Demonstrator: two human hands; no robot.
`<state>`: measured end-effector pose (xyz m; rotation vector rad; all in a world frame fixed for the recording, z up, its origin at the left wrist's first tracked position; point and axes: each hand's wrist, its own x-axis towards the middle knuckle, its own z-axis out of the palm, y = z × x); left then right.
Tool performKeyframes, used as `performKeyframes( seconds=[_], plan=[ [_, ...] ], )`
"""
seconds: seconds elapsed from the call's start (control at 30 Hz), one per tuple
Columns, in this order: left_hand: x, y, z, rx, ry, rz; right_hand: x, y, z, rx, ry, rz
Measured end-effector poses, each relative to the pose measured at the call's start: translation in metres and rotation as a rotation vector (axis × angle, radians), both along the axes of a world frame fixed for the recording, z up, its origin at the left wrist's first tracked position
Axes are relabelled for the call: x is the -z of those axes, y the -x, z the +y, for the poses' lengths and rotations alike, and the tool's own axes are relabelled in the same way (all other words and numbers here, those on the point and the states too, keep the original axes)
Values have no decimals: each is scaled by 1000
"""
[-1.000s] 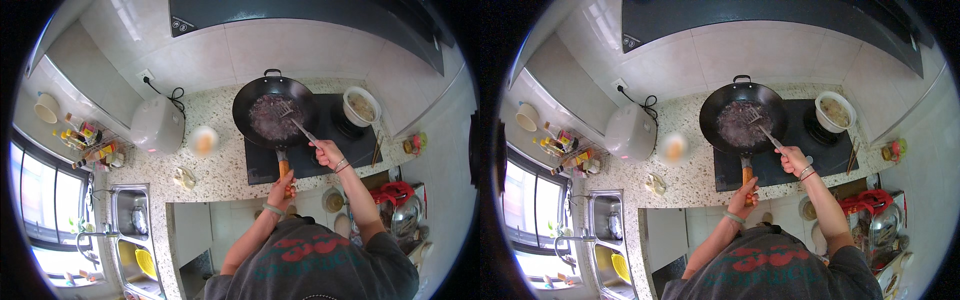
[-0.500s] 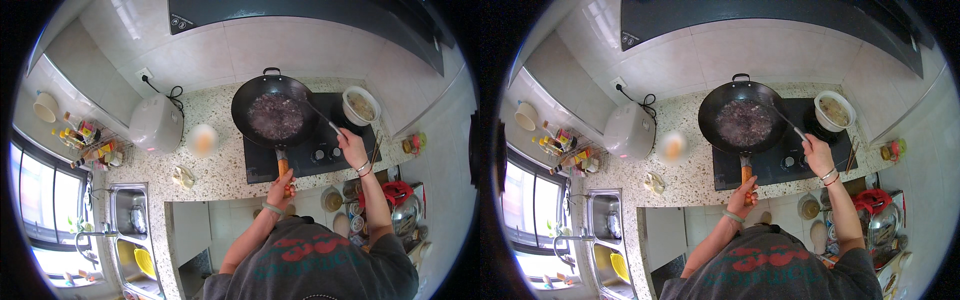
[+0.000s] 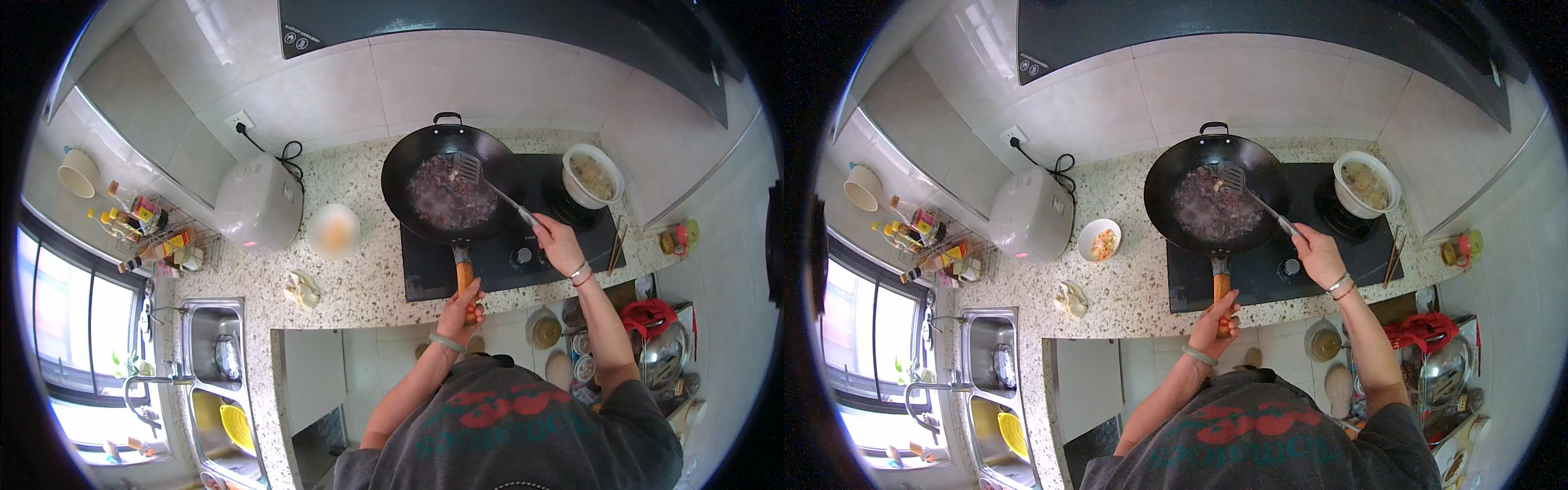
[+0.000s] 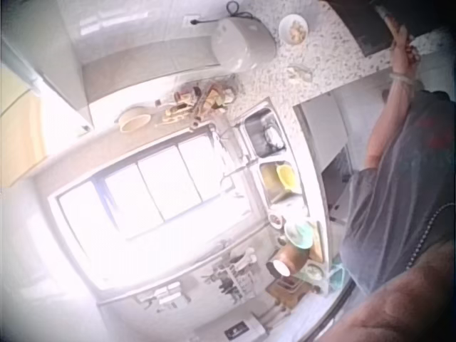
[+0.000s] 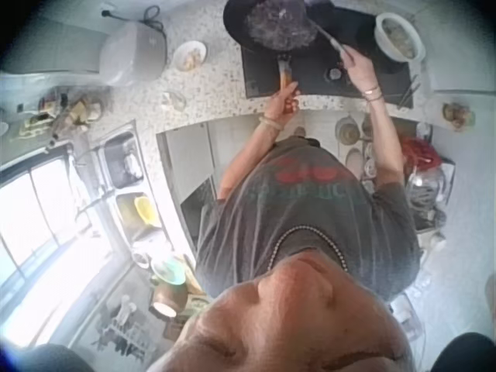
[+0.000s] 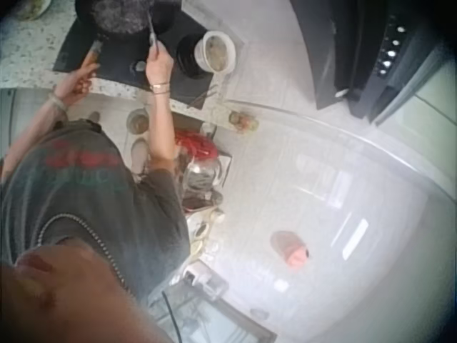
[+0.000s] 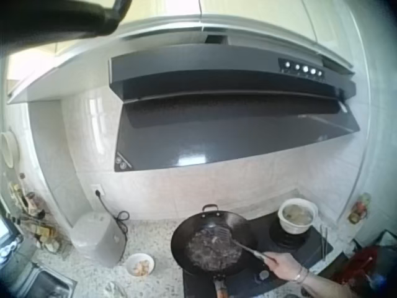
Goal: The person stir-fries chopped meat in a wok on a gas stove using a spatula. They then transfer the cooked meat into a yellow strainer in the sink, rinse it with water, and return the wok to the stove.
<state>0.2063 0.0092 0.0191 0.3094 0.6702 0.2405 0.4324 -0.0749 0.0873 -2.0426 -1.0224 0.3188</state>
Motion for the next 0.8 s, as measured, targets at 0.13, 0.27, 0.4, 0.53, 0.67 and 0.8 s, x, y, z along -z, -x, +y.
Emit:
performKeyframes(
  seconds=[0.13, 0.27, 0.4, 0.53, 0.67, 0.8],
  plan=[
    [1, -1, -2, 7, -18, -3, -30, -3, -24, -16, 8, -163],
    [-1, -1, -1, 9, -29, -2, -80, 11, -40, -115, 79, -416],
    [2, -1, -2, 8, -14, -13, -119, 29, -54, -182, 252, -435],
    [2, -1, -2, 1, -4, -5, -131, 45, -63, -197, 286, -465],
    [4, -1, -1, -2, 15, -3, -136, 59, -56, -239, 351, -522],
    [2, -2, -2, 4, 5, -12, -101, 52, -32, -265, 251, -488]
  ],
)
